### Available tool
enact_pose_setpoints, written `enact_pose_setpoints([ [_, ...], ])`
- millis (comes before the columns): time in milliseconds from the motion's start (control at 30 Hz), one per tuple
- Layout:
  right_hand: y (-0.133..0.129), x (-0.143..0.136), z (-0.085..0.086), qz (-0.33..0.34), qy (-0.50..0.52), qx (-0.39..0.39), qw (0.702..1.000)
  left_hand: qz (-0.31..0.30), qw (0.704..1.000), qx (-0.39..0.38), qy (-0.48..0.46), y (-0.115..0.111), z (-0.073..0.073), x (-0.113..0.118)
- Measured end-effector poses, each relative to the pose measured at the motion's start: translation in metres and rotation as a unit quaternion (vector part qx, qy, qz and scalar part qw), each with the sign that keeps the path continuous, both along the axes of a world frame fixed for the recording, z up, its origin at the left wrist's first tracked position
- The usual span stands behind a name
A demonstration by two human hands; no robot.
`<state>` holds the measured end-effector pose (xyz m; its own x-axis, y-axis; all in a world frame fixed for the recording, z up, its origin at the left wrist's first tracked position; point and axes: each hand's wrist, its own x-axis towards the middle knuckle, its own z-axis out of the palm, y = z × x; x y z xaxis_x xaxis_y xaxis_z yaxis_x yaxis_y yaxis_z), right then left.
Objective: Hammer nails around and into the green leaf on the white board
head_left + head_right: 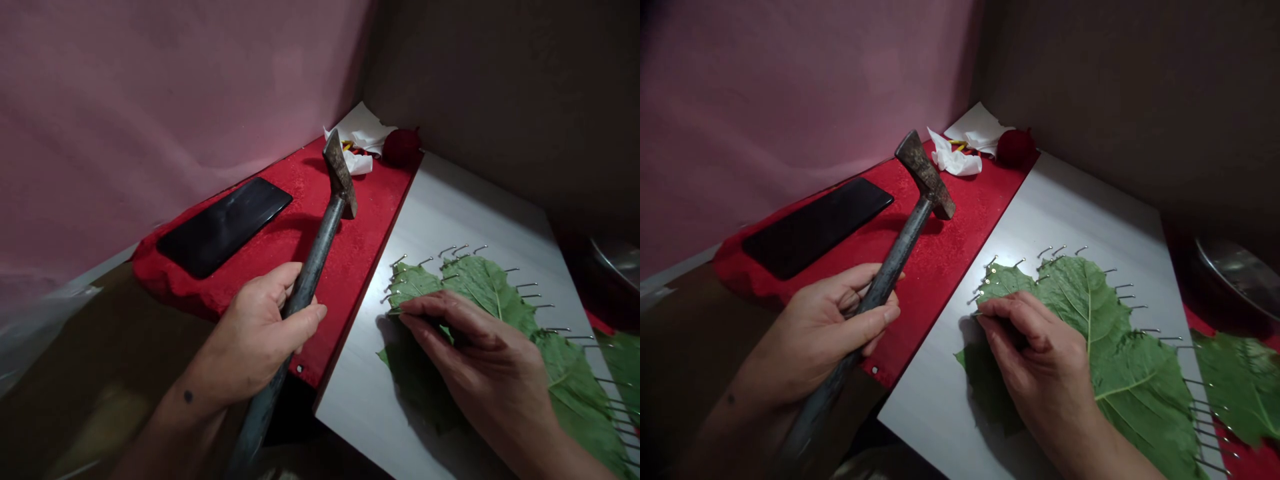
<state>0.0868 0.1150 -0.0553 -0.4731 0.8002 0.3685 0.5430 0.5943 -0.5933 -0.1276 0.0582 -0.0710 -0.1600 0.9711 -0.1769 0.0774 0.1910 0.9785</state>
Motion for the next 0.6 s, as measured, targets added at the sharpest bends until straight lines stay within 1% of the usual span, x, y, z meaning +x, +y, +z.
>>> enact_pose_setpoints([
  [133, 0.0016, -0.0009, -0.0016, 0.015, 0.01, 0.003, 1.0, -0.01, 1.0, -0.007, 0.006, -0.0009, 0.001, -0.0006],
  [400, 0.0013, -0.0001, -0.0017, 0.02, 0.004, -0.007, 1.0, -0.013, 1.0, 0.005, 0.014, 0.0008, 0.0016, -0.0012],
  [600, 0.0012, -0.0027, -0.0011, 0.029, -0.001, 0.01, 1.0, -0.011, 0.999, 0.009, 0.03, 0.0016, 0.003, -0.0002],
])
